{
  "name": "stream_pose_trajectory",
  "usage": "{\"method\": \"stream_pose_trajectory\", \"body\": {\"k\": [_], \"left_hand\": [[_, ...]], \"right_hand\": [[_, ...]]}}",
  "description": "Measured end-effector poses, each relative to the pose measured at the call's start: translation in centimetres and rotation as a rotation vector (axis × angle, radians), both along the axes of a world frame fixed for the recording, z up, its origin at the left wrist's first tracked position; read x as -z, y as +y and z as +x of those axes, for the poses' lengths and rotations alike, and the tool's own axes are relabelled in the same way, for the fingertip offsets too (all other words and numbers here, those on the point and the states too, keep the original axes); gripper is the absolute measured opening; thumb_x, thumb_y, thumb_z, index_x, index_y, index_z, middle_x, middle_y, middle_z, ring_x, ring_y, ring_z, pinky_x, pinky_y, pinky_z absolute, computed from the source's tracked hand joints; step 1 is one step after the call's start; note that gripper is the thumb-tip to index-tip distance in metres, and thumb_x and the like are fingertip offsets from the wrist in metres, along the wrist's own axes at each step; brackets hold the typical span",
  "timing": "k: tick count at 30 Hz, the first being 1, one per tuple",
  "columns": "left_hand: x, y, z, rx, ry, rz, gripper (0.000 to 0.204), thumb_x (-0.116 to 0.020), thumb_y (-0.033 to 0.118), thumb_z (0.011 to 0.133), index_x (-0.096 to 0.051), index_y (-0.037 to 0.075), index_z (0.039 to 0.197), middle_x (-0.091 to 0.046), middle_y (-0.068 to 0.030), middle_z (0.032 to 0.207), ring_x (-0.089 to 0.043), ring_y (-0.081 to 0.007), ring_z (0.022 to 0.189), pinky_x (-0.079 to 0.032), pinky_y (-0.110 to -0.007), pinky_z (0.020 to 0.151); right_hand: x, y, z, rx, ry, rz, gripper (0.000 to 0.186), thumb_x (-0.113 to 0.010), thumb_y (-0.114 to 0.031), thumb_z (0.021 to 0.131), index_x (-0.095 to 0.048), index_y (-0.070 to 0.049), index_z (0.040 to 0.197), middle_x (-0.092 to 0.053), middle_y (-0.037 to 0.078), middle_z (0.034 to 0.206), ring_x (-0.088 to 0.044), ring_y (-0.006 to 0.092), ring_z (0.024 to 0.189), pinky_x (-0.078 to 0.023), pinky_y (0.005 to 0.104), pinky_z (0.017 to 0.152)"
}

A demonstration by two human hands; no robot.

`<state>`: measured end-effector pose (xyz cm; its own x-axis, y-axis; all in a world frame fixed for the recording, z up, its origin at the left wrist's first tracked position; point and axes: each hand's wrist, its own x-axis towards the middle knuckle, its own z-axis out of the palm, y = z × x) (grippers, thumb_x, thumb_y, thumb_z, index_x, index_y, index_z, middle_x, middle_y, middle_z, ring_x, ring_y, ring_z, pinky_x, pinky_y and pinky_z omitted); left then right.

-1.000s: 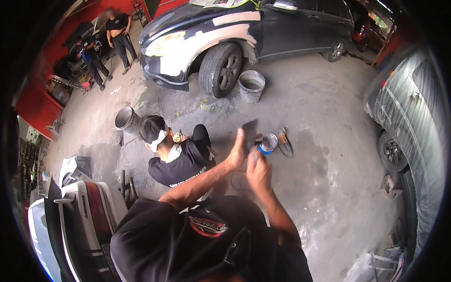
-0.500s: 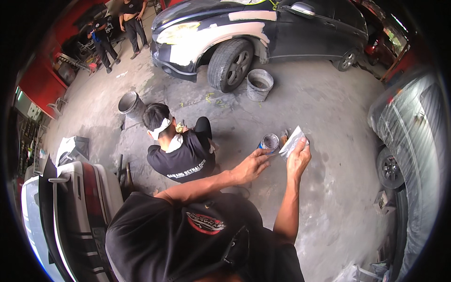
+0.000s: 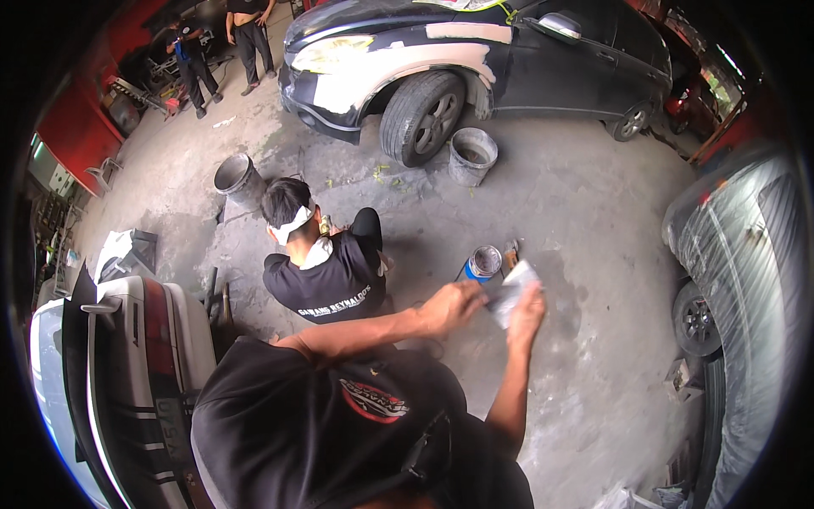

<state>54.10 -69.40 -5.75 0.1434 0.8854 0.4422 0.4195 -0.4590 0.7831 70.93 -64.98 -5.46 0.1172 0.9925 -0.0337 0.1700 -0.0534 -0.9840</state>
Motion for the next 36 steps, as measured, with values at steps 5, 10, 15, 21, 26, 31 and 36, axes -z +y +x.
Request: {"method": "stream_pose_trajectory", "body": {"k": [5,10,15,21,26,31,36], "left_hand": [[-3.3,2.6,-4.5,-0.245,-0.073,-0.099,0.026,-0.053,0.019,0.089,-0.054,-0.005,0.082,-0.053,-0.0265,0.075,-0.052,-0.0423,0.068,-0.042,-0.044,0.061],[-2.1,0.6,-3.7,-0.018,-0.042,0.152,0.026,-0.052,0.019,0.090,-0.054,-0.007,0.084,-0.053,-0.0268,0.083,-0.052,-0.0431,0.076,-0.042,-0.045,0.065],[-1.5,-0.2,-5.8,-0.259,-0.060,-0.303,0.023,-0.051,0.017,0.090,-0.055,-0.006,0.092,-0.056,-0.0223,0.078,-0.057,-0.0391,0.076,-0.046,-0.042,0.068],[-4.8,-1.2,-3.0,-0.094,-0.085,0.011,0.019,-0.053,0.008,0.087,-0.058,-0.002,0.103,-0.059,-0.0171,0.089,-0.058,-0.0350,0.085,-0.048,-0.039,0.078],[-4.5,-1.2,-1.2,0.095,0.089,0.155,0.035,-0.055,-0.002,0.082,-0.055,-0.001,0.117,-0.059,-0.0181,0.100,-0.058,-0.0340,0.089,-0.049,-0.039,0.077],[-5.9,0.5,-0.9,-0.102,-0.036,0.019,0.017,-0.052,0.006,0.089,-0.058,-0.007,0.098,-0.059,-0.0218,0.082,-0.062,-0.0337,0.075,-0.049,-0.037,0.066],[-8.5,2.8,-2.6,-0.224,-0.258,-0.189,0.023,-0.049,0.015,0.093,-0.056,-0.007,0.093,-0.055,-0.0197,0.072,-0.056,-0.0319,0.061,-0.045,-0.036,0.058]], "right_hand": [[-1.2,-2.6,-1.3,-0.623,-0.502,0.474,0.019,-0.056,-0.016,0.087,-0.061,0.000,0.097,-0.059,0.014,0.077,-0.055,0.0281,0.066,-0.043,0.0365,0.061],[-3.1,-1.6,-1.6,-0.398,-0.873,0.621,0.016,-0.054,-0.009,0.085,-0.061,-0.002,0.098,-0.054,0.016,0.086,-0.053,0.0352,0.079,-0.041,0.0442,0.080],[-3.2,0.2,-1.4,0.058,0.207,0.279,0.033,-0.058,-0.019,0.088,-0.050,-0.005,0.117,-0.058,0.006,0.101,-0.056,0.0203,0.085,-0.046,0.0372,0.078],[2.0,4.7,-2.8,0.094,0.819,-0.430,0.051,-0.049,-0.057,0.083,-0.053,-0.012,0.107,-0.057,0.006,0.093,-0.057,0.0256,0.086,-0.047,0.0395,0.074],[2.0,4.5,-6.1,-0.185,1.036,-0.463,0.053,-0.044,-0.061,0.084,-0.051,-0.016,0.111,-0.052,0.004,0.071,-0.057,0.0247,0.063,-0.047,0.0389,0.058],[1.3,3.0,-6.5,-0.240,0.892,-0.304,0.054,-0.038,-0.051,0.091,-0.048,-0.008,0.123,-0.057,0.007,0.094,-0.060,0.0207,0.076,-0.051,0.0360,0.068],[3.2,-0.1,-4.8,-0.563,0.376,-0.424,0.056,-0.048,-0.055,0.085,-0.053,-0.009,0.117,-0.055,0.005,0.077,-0.059,0.0173,0.063,-0.053,0.0392,0.054]]}}
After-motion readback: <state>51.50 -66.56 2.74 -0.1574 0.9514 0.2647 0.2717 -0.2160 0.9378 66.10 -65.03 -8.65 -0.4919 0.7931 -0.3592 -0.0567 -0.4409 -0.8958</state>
